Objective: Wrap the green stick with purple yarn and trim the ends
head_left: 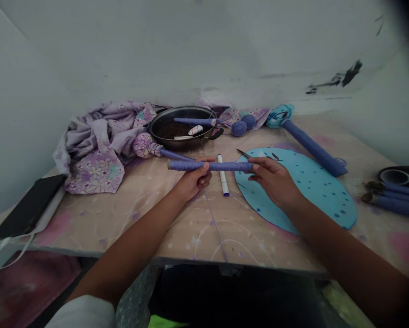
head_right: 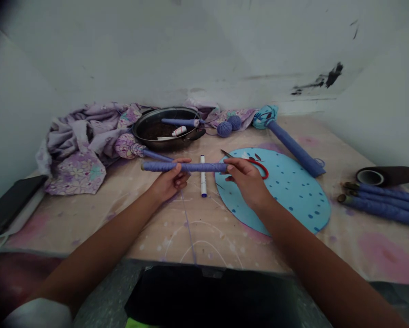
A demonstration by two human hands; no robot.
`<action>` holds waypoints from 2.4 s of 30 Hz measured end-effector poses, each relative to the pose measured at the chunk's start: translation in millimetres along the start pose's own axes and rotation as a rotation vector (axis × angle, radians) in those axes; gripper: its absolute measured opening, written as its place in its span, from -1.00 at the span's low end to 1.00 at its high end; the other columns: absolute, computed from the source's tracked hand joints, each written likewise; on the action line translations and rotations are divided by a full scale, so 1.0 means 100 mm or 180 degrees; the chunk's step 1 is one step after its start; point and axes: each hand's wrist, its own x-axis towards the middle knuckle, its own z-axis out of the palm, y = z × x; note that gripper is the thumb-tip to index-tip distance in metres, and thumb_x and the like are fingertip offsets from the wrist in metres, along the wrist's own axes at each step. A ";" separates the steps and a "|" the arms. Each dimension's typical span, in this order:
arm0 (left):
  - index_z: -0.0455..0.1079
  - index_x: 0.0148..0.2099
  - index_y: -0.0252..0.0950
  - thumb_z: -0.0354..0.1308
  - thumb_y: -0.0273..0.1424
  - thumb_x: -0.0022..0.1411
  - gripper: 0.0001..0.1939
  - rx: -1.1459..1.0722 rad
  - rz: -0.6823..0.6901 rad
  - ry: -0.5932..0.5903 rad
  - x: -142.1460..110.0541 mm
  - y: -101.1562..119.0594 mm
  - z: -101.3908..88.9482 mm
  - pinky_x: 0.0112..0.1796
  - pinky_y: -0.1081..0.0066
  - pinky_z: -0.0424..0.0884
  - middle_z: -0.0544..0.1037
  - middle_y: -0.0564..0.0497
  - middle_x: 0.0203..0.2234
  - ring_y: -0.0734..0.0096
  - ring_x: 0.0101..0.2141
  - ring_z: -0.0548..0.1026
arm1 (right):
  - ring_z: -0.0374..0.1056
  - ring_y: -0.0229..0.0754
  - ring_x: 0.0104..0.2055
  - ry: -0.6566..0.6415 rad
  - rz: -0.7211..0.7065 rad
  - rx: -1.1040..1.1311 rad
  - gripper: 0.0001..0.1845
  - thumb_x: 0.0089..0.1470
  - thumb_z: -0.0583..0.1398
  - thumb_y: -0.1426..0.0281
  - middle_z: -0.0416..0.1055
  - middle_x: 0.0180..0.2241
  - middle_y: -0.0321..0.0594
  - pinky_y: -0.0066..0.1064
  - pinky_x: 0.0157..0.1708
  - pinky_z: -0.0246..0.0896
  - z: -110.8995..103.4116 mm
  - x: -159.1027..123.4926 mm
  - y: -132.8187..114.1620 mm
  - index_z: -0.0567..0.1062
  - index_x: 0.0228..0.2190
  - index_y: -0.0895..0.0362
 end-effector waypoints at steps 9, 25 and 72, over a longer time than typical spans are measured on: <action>0.41 -0.22 -0.29 0.32 -0.22 -0.07 -0.63 -0.0098 -0.0076 -0.0121 -0.01 0.00 -0.02 -0.65 0.61 -0.13 0.12 0.19 -0.68 0.70 -0.68 0.07 | 0.24 -0.31 -0.58 0.0041 0.0452 -0.0732 -0.67 0.06 0.13 0.10 0.33 -0.54 -0.27 -0.47 -0.69 0.15 -0.06 0.02 0.01 0.39 -0.48 0.10; 0.36 -0.28 -0.29 0.32 -0.36 -0.10 -0.70 -0.0039 0.0281 0.0348 0.01 0.00 0.02 -0.65 0.61 -0.12 0.13 0.23 -0.71 0.74 -0.70 0.05 | 0.17 -0.36 -0.62 -0.0668 0.0656 -0.0436 -0.62 0.02 0.15 0.03 0.27 -0.58 -0.33 -0.48 -0.67 0.09 -0.05 -0.03 0.01 0.33 -0.43 0.11; 0.37 -0.22 -0.28 0.33 -0.27 -0.10 -0.63 0.0072 0.0159 -0.0178 -0.01 -0.02 0.05 -0.63 0.58 -0.09 0.15 0.20 -0.71 0.69 -0.68 0.07 | 0.36 -0.17 -0.18 -0.0343 -0.0754 -0.0511 -0.67 -0.17 0.33 0.34 0.36 -0.14 -0.23 -0.29 -0.25 0.36 -0.06 -0.05 -0.12 0.31 -0.35 0.01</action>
